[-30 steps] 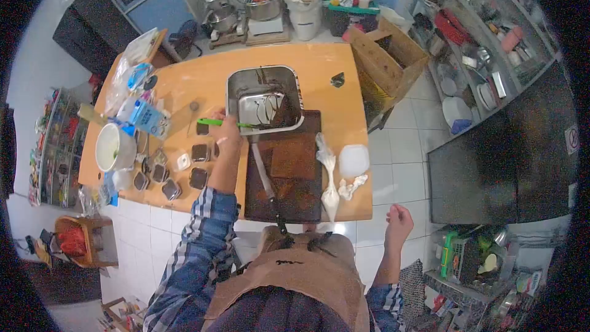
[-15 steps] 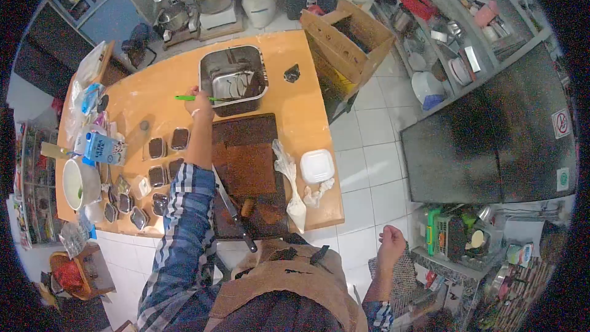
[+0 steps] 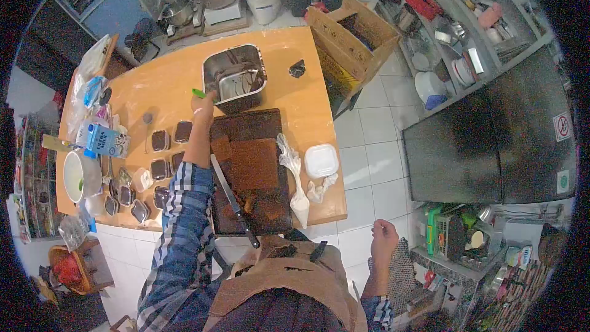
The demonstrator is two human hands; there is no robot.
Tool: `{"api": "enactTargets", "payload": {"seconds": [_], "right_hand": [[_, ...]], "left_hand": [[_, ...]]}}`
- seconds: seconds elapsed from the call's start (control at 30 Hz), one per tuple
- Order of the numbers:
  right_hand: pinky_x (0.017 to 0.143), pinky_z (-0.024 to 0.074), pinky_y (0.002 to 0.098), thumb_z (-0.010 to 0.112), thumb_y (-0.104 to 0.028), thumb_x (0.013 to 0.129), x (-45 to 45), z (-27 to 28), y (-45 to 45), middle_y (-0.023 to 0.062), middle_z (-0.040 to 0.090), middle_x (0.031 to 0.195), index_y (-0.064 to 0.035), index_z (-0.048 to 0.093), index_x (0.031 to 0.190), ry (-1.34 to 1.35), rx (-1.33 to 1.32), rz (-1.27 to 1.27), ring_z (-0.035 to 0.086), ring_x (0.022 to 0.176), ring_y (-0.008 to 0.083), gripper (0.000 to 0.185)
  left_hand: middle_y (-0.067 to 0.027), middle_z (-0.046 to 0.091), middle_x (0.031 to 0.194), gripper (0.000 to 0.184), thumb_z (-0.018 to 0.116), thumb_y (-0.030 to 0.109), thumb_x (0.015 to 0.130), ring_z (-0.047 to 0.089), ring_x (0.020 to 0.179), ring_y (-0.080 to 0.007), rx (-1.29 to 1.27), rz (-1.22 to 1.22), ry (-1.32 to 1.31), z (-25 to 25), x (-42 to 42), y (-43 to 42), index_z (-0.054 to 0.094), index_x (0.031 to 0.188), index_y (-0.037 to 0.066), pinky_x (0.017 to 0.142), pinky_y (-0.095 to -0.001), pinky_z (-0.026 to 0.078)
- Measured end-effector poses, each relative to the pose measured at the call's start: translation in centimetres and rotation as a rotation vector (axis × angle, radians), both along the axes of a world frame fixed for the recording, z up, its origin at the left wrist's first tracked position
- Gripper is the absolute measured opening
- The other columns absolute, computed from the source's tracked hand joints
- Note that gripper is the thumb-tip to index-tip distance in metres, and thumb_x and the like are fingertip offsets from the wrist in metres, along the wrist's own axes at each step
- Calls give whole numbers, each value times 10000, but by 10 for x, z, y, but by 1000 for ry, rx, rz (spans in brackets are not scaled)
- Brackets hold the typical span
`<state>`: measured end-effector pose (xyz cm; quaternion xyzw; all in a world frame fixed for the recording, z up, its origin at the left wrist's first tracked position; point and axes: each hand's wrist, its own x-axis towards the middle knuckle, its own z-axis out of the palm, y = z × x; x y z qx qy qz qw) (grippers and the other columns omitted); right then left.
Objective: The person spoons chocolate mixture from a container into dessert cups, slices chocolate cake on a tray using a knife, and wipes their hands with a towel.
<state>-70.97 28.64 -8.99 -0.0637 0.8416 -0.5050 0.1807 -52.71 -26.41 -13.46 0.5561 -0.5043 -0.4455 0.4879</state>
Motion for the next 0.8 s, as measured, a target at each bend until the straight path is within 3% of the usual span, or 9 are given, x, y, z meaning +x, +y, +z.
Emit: {"api": "enactTargets", "payload": {"seconds": [0.07, 0.17, 0.3, 0.4, 0.5, 0.57, 0.63, 0.7, 0.8], "right_hand": [[538, 445, 212, 591, -106, 804, -2, -8, 1, 25, 586, 698, -1, 601, 845, 14, -4, 18, 550, 600, 98, 113], [535, 445, 214, 595, -106, 802, -2, -16, -1, 20, 585, 694, -4, 602, 845, 50, -19, 45, 550, 599, 95, 110], [526, 442, 215, 600, -103, 798, -3, -26, 0, 24, 586, 686, -1, 600, 851, 119, 38, 71, 547, 594, 92, 114], [586, 446, 255, 607, -99, 769, -1, -18, -1, 67, 589, 785, 17, 600, 872, 139, 112, 122, 532, 652, 124, 155], [605, 447, 262, 611, -86, 756, -2, -21, 0, 72, 589, 814, 7, 606, 866, 117, 138, 117, 533, 674, 132, 144], [604, 446, 263, 616, -90, 756, -2, -25, 1, 75, 590, 820, 4, 606, 867, 120, 121, 107, 532, 669, 135, 146], [604, 446, 264, 619, -94, 756, -2, -24, -2, 78, 590, 823, 0, 607, 868, 135, 120, 106, 532, 664, 138, 147], [604, 446, 266, 621, -98, 758, 0, -19, -5, 80, 591, 822, -3, 607, 868, 162, 134, 112, 532, 660, 140, 146], [605, 449, 271, 624, -105, 759, -3, -21, -3, 83, 591, 823, -9, 609, 866, 198, 159, 149, 538, 664, 145, 145]], "left_hand": [[-81, 521, 612, 282, 743, 111, 588, 473, 554, -193, -73, -58, 40, 9, 2, 12, 492, 656, 1, 540, -356, 399], [-98, 520, 597, 306, 752, 115, 574, 465, 537, -199, -81, -74, -236, 0, 8, 4, 483, 658, -6, 534, -350, 396], [-185, 527, 795, 395, 771, 187, 571, 507, 752, -303, -102, -59, -392, -9, 9, -2, 500, 754, -36, 682, -407, 415], [-89, 548, 597, 341, 770, 194, 592, 495, 529, -176, -352, 71, -514, -14, 8, 3, 507, 634, -19, 494, -345, 402], [-94, 535, 568, 344, 768, 197, 590, 507, 504, -201, -399, 45, -465, -12, 8, 7, 512, 629, -30, 483, -356, 404], [-162, 491, 786, 440, 773, 229, 578, 465, 738, -294, -181, -68, -474, -18, 15, -2, 491, 782, -41, 666, -401, 391], [-199, 469, 903, 494, 765, 231, 579, 446, 862, -341, -196, 8, -546, 0, 14, 8, 477, 870, -45, 766, -425, 382], [-203, 469, 919, 475, 742, 203, 592, 448, 875, -342, -447, 274, -677, 32, 5, 46, 470, 895, -42, 784, -429, 378], [-231, 468, 1001, 485, 695, 129, 605, 453, 914, -365, -861, 290, -624, 70, -11, 85, 452, 985, -48, 817, -445, 369]]}}
